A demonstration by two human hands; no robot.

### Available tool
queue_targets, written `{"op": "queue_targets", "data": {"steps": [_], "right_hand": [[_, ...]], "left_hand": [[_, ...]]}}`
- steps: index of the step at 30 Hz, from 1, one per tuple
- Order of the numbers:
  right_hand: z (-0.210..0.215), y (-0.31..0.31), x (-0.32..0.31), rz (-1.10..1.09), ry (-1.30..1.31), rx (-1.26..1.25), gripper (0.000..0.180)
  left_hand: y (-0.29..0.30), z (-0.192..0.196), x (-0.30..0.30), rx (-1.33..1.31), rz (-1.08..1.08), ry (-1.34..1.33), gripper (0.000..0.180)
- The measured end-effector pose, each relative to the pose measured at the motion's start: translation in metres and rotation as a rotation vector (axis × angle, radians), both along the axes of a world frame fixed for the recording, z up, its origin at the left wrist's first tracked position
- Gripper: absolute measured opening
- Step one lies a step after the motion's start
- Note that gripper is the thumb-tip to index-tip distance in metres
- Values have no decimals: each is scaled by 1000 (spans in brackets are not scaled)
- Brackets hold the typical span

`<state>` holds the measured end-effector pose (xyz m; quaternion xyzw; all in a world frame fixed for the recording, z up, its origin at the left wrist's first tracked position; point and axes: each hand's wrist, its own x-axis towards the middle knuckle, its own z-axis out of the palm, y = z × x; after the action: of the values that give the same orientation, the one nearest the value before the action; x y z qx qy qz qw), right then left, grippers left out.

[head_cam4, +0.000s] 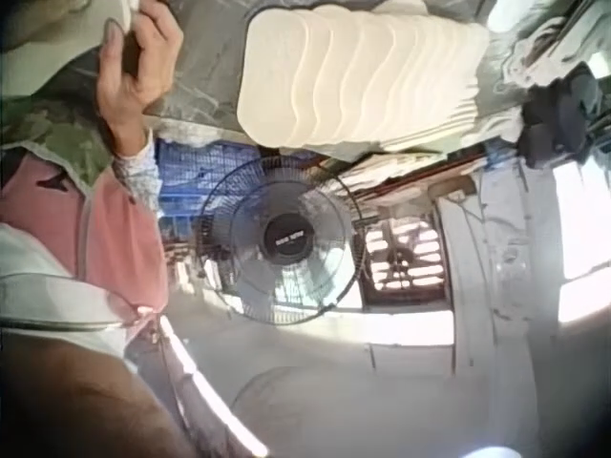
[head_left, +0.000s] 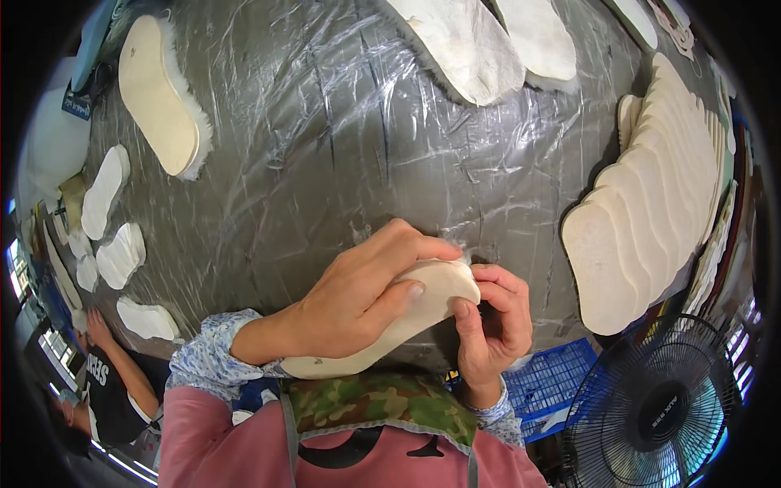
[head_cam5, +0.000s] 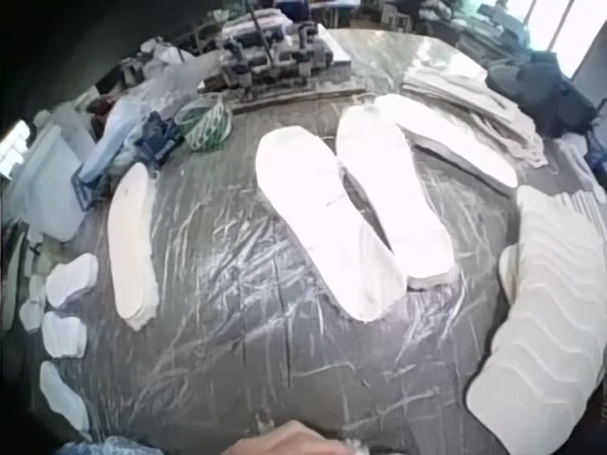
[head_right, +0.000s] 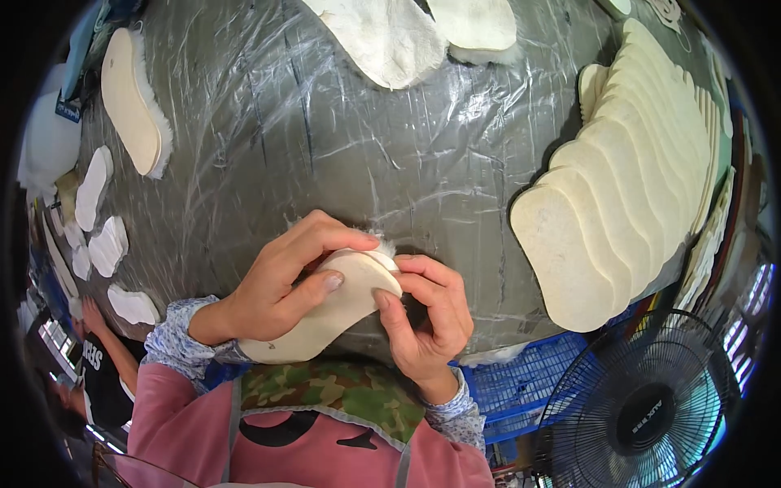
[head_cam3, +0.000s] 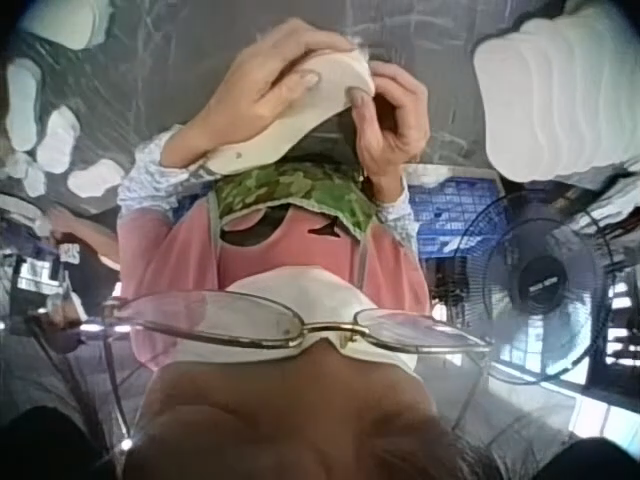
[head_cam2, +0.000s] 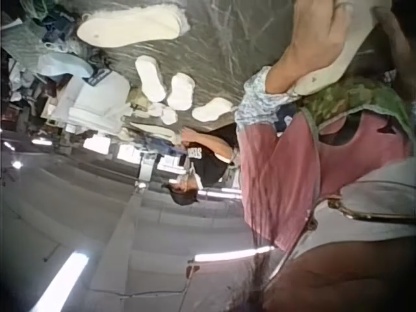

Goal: Applying glue and assembling footwear insoles.

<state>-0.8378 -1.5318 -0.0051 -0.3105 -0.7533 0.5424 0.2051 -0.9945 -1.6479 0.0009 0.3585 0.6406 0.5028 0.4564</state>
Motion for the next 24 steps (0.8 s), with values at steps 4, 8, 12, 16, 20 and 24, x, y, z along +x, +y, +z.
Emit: {"op": "queue_targets", "data": {"steps": [4,8,12,16,20,24], "right_hand": [[-2,-1,1,-22,56,-67,21],[-6,-3,0,-63,126,-130,25],[-2,-4,-1,-72,151,-186,24],[-8,-6,4,-46,264,-263,43],[-1,-3,1,40,130,-276,59],[12,-4,2,104,93,-220,57]], "left_hand": [[-1,-3,3,33,41,-54,34],[-3,-2,4,6,60,-154,34],[-6,-2,6,29,75,-235,33],[-8,0,9,67,92,-295,32],[-12,5,16,99,138,-313,37],[-13,15,24,89,132,-298,43]]}}
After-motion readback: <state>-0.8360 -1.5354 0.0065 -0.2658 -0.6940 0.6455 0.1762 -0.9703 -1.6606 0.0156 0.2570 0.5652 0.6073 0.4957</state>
